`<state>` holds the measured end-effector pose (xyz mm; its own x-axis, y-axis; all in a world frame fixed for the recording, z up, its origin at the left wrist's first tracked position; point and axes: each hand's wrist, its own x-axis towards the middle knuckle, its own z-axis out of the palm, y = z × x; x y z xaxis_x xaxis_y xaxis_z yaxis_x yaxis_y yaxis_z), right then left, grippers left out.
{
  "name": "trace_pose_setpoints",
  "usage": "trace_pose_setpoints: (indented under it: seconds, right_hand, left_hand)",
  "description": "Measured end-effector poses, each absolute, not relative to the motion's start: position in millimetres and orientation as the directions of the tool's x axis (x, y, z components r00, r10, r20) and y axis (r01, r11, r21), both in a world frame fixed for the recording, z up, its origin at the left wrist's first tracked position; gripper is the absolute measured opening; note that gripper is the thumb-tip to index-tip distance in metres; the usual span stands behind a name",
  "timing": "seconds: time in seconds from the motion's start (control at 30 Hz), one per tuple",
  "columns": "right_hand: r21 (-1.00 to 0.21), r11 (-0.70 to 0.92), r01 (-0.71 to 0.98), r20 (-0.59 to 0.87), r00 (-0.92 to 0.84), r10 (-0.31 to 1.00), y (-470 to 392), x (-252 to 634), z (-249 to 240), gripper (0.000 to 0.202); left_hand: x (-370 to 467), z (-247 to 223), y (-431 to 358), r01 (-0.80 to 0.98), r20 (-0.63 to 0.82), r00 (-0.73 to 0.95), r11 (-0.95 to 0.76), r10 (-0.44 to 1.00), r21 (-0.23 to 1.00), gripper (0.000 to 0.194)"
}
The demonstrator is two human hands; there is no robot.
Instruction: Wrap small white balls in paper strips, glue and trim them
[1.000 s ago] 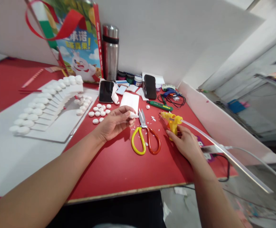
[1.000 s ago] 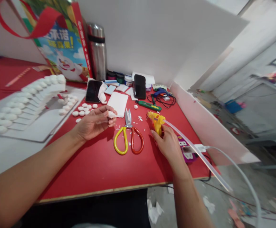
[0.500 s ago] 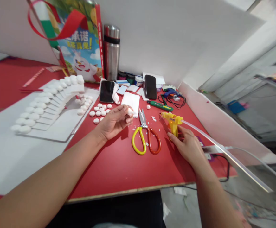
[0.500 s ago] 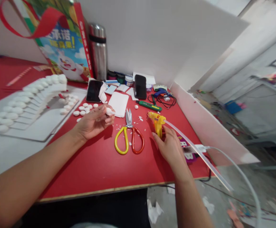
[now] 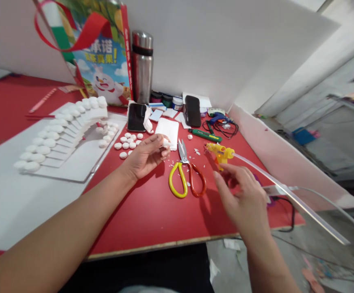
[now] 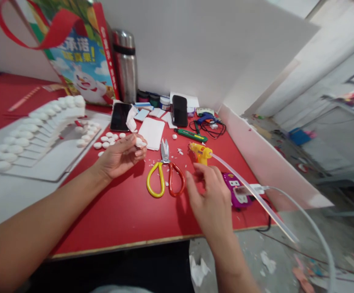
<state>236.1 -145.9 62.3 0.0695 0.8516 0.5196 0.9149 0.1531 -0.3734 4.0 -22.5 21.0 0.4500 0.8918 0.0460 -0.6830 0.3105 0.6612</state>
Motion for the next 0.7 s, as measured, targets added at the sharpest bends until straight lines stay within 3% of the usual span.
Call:
trace_pose_setpoints:
  seconds: [0.1,0.2,0.27,0.33,0.43,0.7]
  right_hand:
    - [-0.587,0.226,0.777,0.458,0.089,0.884,-118.3,207.3,77.2,0.021]
    - [-0.866,0.208,0.455,0.272,0.080,0.959,-80.2,186.4,75.2,0.029]
    - [-0.974,0.104,0.199,0.112,0.030,0.993,-60.3,177.0,65.0,0.041]
    - [-0.998,-0.053,-0.038,-0.052,-0.040,0.998,-49.5,171.1,52.2,0.048]
    - [-0.948,-0.226,-0.223,-0.190,-0.172,0.967,-46.6,169.6,37.2,0.050]
    - [-0.902,-0.235,-0.363,-0.163,-0.218,0.962,-51.5,176.9,35.6,0.033]
  left_hand:
    - [3.4,19.6,-23.0,-0.651,0.037,0.429,0.281,0.902,0.705,0.026]
    - [2.7,17.4,-20.5,-0.643,0.041,0.386,0.237,0.922,0.728,0.024]
    - [3.1,16.3,-18.2,-0.634,0.067,0.357,0.189,0.932,0.750,0.023]
    - [4.2,16.0,-16.7,-0.608,0.106,0.347,0.138,0.932,0.782,0.023]
    - [6.1,16.6,-17.5,-0.552,0.147,0.349,0.076,0.925,0.831,0.025]
    - [3.8,24.2,-26.3,-0.191,0.275,0.341,-0.220,0.899,0.957,0.020]
